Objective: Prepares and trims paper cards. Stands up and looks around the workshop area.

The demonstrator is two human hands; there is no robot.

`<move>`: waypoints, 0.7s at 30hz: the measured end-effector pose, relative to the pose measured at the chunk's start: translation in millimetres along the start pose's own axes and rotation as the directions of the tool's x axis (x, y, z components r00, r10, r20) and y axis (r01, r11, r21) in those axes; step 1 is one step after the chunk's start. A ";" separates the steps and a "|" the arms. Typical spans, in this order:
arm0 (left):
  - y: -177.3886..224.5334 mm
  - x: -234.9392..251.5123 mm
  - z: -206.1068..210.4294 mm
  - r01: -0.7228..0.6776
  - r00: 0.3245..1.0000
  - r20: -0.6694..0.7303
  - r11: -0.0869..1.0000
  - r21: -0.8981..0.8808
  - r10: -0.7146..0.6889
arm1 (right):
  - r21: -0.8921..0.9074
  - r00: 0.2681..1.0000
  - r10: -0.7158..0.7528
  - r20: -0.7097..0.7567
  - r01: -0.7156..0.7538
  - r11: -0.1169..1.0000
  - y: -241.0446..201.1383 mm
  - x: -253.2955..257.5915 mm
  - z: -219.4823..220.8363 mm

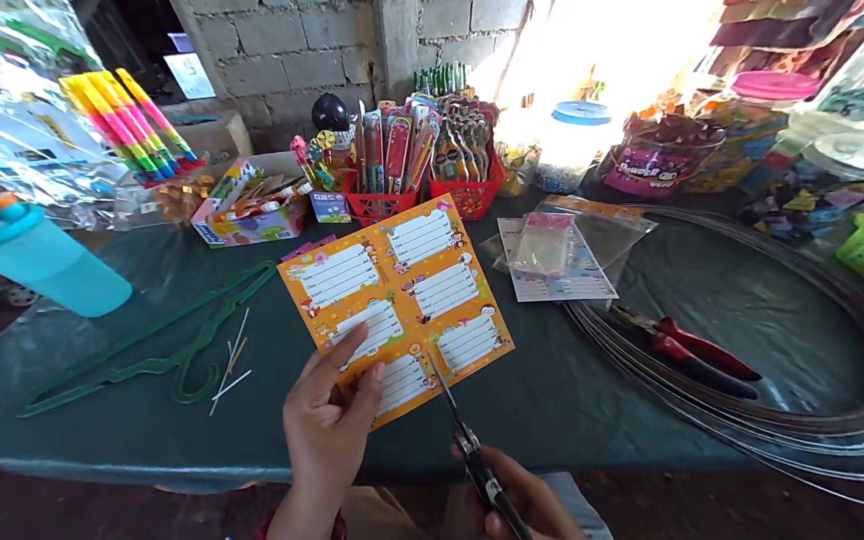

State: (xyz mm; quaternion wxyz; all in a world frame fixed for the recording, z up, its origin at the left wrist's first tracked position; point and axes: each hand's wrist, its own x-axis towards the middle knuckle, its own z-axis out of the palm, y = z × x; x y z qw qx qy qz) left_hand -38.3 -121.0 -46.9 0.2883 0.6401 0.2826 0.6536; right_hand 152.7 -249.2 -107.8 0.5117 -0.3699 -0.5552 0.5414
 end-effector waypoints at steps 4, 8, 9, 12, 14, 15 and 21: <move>-0.5 0.0 0.2 0.003 1.000 -0.003 1.000 -0.002 -0.003 | 0.015 1.000 0.001 -0.004 -0.001 1.000 0.1 0.0 0.5; -1.0 0.0 -0.2 0.005 1.000 -0.005 1.000 -0.014 -0.005 | 0.025 1.000 -0.003 -0.002 0.003 1.000 1.4 0.1 0.3; -0.8 -0.1 -0.2 0.007 1.000 -0.008 1.000 -0.011 -0.007 | 0.026 1.000 -0.003 -0.003 0.003 1.000 1.5 0.0 0.6; 0.2 0.1 0.2 0.014 1.000 -0.010 1.000 -0.007 -0.014 | 0.026 1.000 -0.009 -0.009 0.010 1.000 2.0 -0.2 1.4; 0.2 0.2 -0.1 0.010 1.000 -0.005 1.000 -0.004 -0.010 | 0.019 1.000 -0.024 -0.011 0.024 1.000 2.3 0.0 1.9; -0.1 0.1 -0.3 0.009 1.000 -0.005 1.000 -0.004 -0.009 | 0.016 1.000 -0.026 -0.011 0.026 1.000 2.0 0.1 2.1; -1.6 0.3 -1.6 0.007 1.000 -0.001 1.000 -0.014 -0.007 | 0.008 0.999 -0.032 -0.013 0.032 0.999 2.3 0.2 1.8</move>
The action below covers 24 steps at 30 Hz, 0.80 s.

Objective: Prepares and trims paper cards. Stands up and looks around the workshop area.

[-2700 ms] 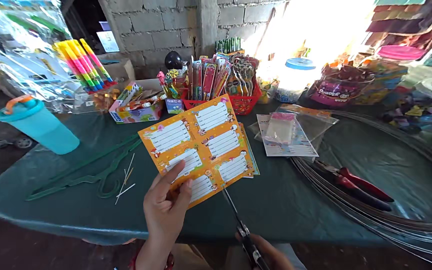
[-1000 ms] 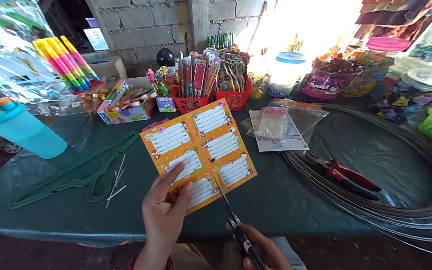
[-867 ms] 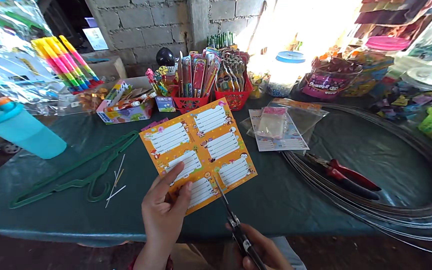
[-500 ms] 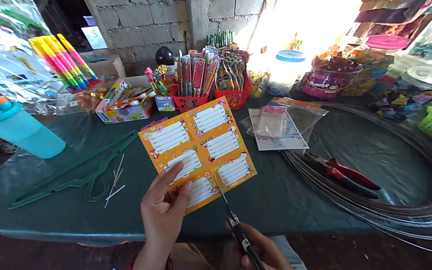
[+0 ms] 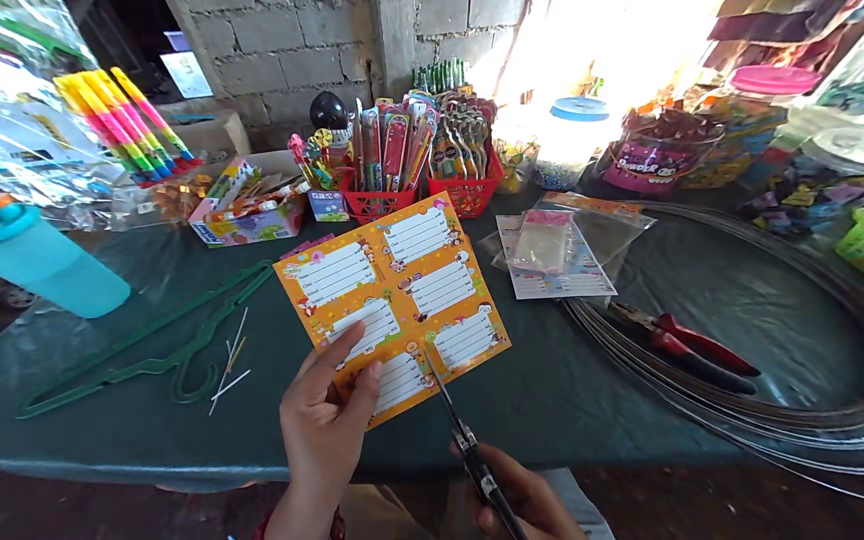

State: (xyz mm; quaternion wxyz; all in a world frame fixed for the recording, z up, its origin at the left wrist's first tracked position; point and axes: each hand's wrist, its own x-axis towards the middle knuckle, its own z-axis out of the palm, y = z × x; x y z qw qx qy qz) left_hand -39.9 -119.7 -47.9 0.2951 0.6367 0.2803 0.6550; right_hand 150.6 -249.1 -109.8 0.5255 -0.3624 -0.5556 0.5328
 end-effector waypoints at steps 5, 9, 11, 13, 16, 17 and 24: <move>0.7 0.8 0.4 0.006 1.000 0.007 1.000 -0.003 -0.006 | -0.022 1.000 -0.004 -0.008 0.003 1.000 -0.3 0.2 -0.2; 1.1 0.6 1.3 0.016 1.000 0.004 1.000 -0.011 -0.016 | -0.037 1.000 0.009 -0.016 -0.010 0.999 -1.8 0.0 0.3; 1.4 0.5 2.1 0.023 1.000 0.002 1.000 -0.015 -0.023 | -0.025 1.000 0.003 -0.016 -0.003 1.000 -1.0 -0.1 0.2; 1.3 0.5 2.6 0.024 1.000 0.000 1.000 -0.019 -0.024 | -0.017 1.000 -0.001 -0.019 0.000 1.000 0.2 -0.5 0.4; 0.0 0.9 1.8 0.014 1.000 0.011 1.000 -0.019 -0.014 | -0.025 1.000 -0.008 -0.021 0.007 1.000 0.6 0.1 0.4; -0.2 1.0 1.9 0.014 1.000 0.009 1.000 -0.017 -0.014 | -0.026 1.000 -0.009 -0.019 0.009 1.000 0.9 0.2 0.1; 0.5 -3.4 3.4 0.049 0.998 0.047 0.999 -0.017 -0.049 | 0.013 1.000 0.004 -0.030 -0.004 1.000 -0.5 0.1 1.2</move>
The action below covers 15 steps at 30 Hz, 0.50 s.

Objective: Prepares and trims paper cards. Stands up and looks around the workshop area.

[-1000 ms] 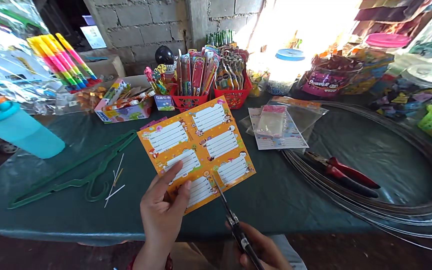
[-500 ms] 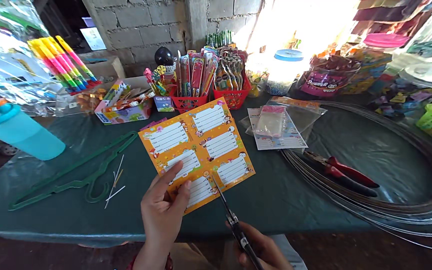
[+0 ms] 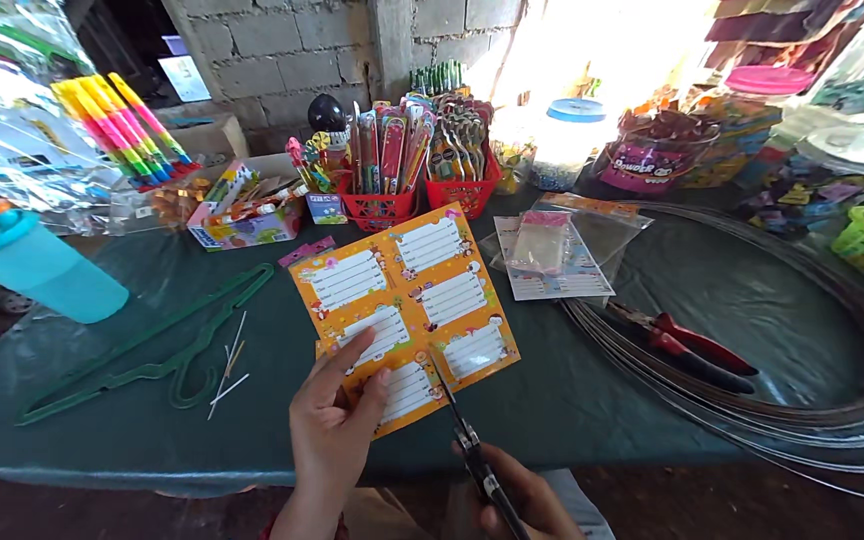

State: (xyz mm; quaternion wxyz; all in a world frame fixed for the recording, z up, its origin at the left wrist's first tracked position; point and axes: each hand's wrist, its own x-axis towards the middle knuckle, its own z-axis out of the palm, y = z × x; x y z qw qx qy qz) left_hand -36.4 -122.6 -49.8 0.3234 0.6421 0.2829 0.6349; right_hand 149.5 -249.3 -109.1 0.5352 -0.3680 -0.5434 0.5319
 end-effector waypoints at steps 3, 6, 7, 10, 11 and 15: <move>-0.4 -5.3 4.7 0.007 1.000 0.026 1.000 -0.023 -0.007 | 0.001 1.000 -0.015 -0.003 0.015 1.000 -0.4 1.1 -0.3; -0.3 -6.7 7.1 0.012 1.000 0.023 0.999 -0.035 -0.011 | 0.004 1.000 -0.019 -0.003 0.019 1.000 -0.4 1.2 -0.9; -0.6 -6.6 7.2 0.011 1.000 0.025 0.999 -0.040 -0.010 | 0.007 1.000 -0.016 -0.004 0.016 1.000 -0.4 1.0 -0.8; -1.2 -6.7 7.2 0.001 0.999 0.034 0.999 -0.038 0.000 | 0.002 1.000 -0.016 -0.009 0.016 1.000 -0.1 0.3 -0.9; -1.0 -6.5 7.2 -0.001 0.999 0.036 0.999 -0.033 0.002 | -0.006 1.000 -0.020 -0.012 0.020 1.000 0.1 0.4 -0.8; -1.0 -5.6 7.7 -0.010 0.999 0.035 1.000 -0.018 0.010 | -0.018 0.999 -0.029 -0.020 0.029 0.999 0.9 0.2 -1.1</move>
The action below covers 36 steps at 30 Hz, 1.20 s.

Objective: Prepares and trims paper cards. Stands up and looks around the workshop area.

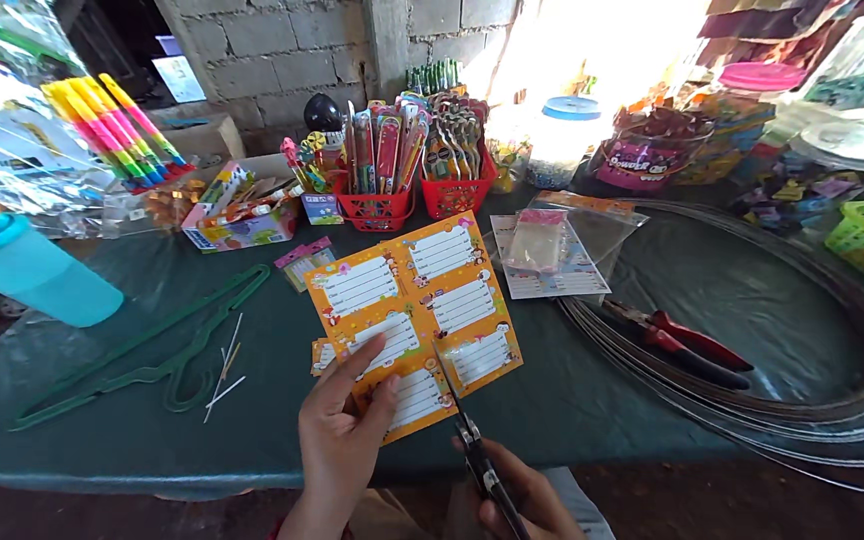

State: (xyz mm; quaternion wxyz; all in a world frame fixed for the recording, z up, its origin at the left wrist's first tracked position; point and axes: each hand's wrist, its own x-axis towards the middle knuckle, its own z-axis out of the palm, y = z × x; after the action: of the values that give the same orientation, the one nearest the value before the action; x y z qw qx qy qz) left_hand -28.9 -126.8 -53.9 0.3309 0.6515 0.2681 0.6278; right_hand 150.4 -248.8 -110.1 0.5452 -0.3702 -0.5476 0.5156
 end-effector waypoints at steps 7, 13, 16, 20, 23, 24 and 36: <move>-0.5 -3.9 3.1 0.041 0.999 0.021 0.998 -0.042 -0.040 | 0.024 1.000 0.014 -0.016 -0.013 1.000 0.4 -0.9 -0.4; 2.1 -9.8 9.1 0.066 0.996 0.060 0.997 -0.040 -0.063 | 0.024 1.000 -0.002 -0.030 0.003 1.000 -2.6 -1.1 -2.3; 1.7 -10.0 9.8 0.066 0.996 0.059 0.997 -0.047 -0.064 | 0.029 0.999 -0.005 -0.038 0.007 1.000 -2.3 -1.8 -1.9; 1.5 -11.0 10.8 0.074 0.995 0.065 0.996 -0.050 -0.070 | 0.017 0.999 -0.011 -0.046 0.012 1.000 0.1 -2.7 -2.5; -0.4 -12.4 12.0 0.080 0.995 0.062 0.995 -0.060 -0.076 | 0.023 0.999 -0.001 -0.047 0.002 1.000 1.3 -3.7 -3.1; -1.0 -13.4 12.2 0.090 0.994 0.062 0.994 -0.066 -0.086 | 0.031 0.999 0.003 -0.053 -0.001 1.000 1.7 -4.3 -2.5; -2.0 -27.7 17.8 0.195 0.977 0.112 0.974 -0.112 -0.183 | 0.058 0.997 0.016 -0.080 -0.012 0.998 2.1 -8.4 -2.4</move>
State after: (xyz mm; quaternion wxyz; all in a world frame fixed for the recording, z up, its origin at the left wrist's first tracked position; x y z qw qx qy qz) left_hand -12.8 -148.4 -73.0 0.4417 0.6324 0.2727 0.5750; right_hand 153.5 -256.1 -114.3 0.5735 -0.3785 -0.5076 0.5198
